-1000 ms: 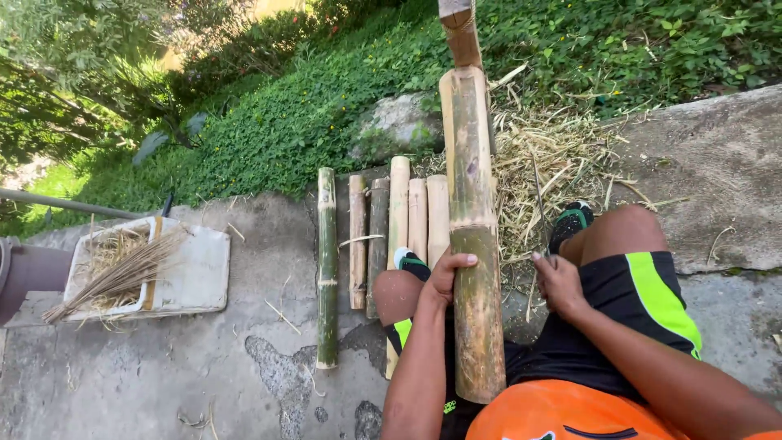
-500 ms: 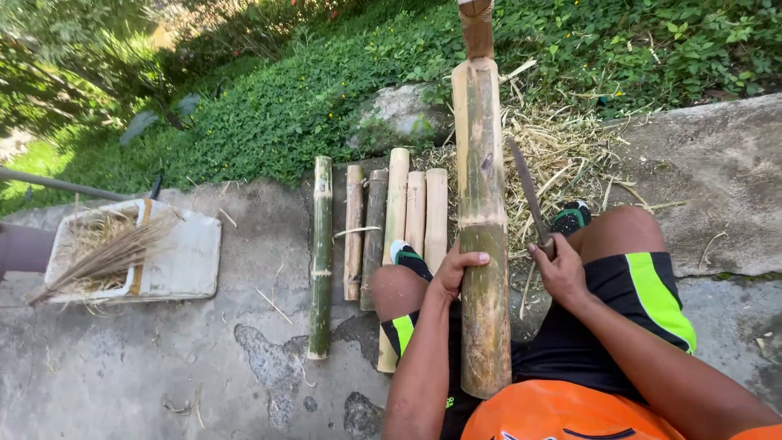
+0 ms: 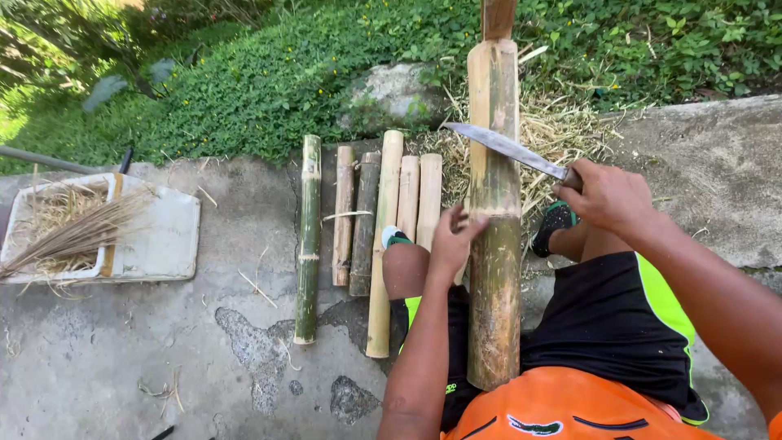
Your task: The recorder uses a knife to strip the outer green layer from a bamboo stalk while sitting outdoors.
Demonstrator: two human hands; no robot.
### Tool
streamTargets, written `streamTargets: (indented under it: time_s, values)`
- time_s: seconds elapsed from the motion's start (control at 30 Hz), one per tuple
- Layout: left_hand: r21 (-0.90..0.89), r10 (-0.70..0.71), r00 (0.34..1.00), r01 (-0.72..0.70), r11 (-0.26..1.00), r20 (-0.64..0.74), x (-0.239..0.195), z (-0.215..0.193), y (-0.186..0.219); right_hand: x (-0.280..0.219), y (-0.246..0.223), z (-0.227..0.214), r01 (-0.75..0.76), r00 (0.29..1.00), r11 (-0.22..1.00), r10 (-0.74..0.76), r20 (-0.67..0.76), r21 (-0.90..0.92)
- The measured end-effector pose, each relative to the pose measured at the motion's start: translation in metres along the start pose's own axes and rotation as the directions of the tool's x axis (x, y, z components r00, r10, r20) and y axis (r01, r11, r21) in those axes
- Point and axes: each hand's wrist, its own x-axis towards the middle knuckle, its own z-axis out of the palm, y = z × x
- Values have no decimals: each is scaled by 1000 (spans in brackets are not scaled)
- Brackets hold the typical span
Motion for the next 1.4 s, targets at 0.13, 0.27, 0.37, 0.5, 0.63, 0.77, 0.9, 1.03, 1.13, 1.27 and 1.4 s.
streamTargets:
  time_s: [0.13,0.27,0.37,0.5,0.63,0.77,0.9,1.03,1.13,1.27,1.4]
  values:
    - [-142,93,986,-113,983,-141,58,1,-50,-4,-36,-17,14,995,998,-7,97,-69]
    - [-50,62,997,-64,997,-34,30,8,3,-6,-53,-15,23,991,992,-6,135,-124]
    - [-262,-116,966,177,949,232,11,21,-27,6,-58,-17,-1,984,986,31,174,-169]
    - [-597,-33,857,386,703,515,12,24,-87,29,-47,-10,-5,994,957,37,103,-290]
    - [-530,-4,836,350,773,548,10,18,-66,32,-57,-4,-33,992,965,63,108,-262]
    - [-568,31,879,280,774,475,5,20,-51,20,-67,-2,140,969,938,-64,240,-317]
    - [-579,54,889,250,776,455,4,18,-43,44,-54,-22,260,934,829,-85,347,-495]
    - [-600,70,896,234,765,439,-1,17,-31,35,-65,-27,235,944,817,-63,323,-527]
    - [-554,73,883,224,802,463,0,15,-39,43,-53,-20,307,907,772,-61,416,-556]
    - [-548,44,892,236,803,449,7,18,-36,67,-42,-32,180,966,824,-45,253,-537]
    - [-510,27,902,219,832,431,2,16,-35,32,-62,-34,386,892,724,-135,432,-571]
